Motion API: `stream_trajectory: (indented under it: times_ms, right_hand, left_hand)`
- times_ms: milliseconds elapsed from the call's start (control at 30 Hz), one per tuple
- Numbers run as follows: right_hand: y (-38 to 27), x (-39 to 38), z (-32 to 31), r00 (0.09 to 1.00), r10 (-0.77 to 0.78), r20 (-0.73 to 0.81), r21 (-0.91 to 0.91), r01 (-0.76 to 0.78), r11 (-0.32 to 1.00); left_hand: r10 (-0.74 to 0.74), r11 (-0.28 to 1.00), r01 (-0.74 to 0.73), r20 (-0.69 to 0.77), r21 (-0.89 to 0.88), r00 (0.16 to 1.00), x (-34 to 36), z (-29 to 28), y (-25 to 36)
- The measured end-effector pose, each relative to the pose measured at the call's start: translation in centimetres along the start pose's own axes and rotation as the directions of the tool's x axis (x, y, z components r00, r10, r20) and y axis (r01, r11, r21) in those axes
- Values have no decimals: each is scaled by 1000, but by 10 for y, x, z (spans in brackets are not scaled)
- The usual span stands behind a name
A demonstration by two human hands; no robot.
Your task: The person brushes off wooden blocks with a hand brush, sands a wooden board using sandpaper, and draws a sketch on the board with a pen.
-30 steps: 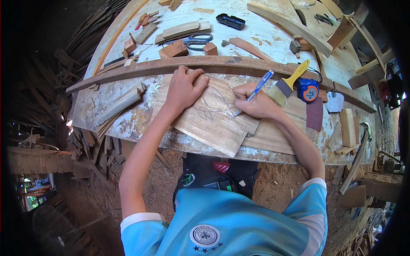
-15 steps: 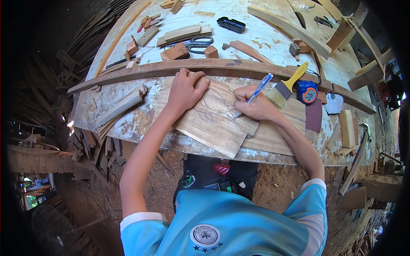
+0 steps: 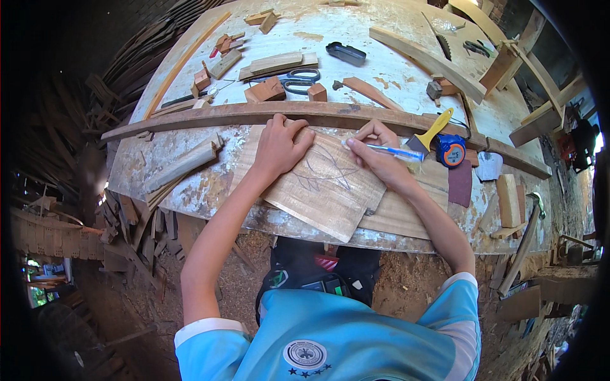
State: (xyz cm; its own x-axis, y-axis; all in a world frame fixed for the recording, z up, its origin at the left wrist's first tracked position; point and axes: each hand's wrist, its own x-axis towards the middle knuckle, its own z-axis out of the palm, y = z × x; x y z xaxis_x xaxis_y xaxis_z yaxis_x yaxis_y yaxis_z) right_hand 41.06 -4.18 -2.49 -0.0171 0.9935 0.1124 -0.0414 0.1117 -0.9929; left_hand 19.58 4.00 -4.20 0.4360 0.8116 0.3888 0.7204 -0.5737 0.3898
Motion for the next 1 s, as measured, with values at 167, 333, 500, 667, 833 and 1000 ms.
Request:
stream_trajectory:
  times_ms: [167, 333, 500, 667, 833, 1000]
  right_hand:
    - [13, 7, 2, 966, -258, -26, -49, 256, 965]
    - [11, 4, -1, 994, -80, 71, -91, 86, 992]
    - [16, -5, 4, 879, -475, 33, -467, 434, 771]
    - [-3, -39, 25, 720, -689, -89, -688, 455, 565]
    - [10, -129, 105, 721, -649, -243, -668, 360, 651]
    - [30, -112, 129, 571, -756, -321, -813, 244, 529]
  left_hand:
    - [13, 1000, -13, -11, 0, 1000, 1, 0, -3]
    - [25, 1000, -25, -36, -3, 999, -2, -5, 0]
    - [485, 872, -482, -26, 78, 874, 3, -7, 4]
    - [481, 866, -496, 173, 59, 860, 4, -3, 8]
    - [474, 874, -485, 166, 33, 865, 1, -7, 4]
    - [465, 868, -486, 182, 98, 867, 5, -15, 3]
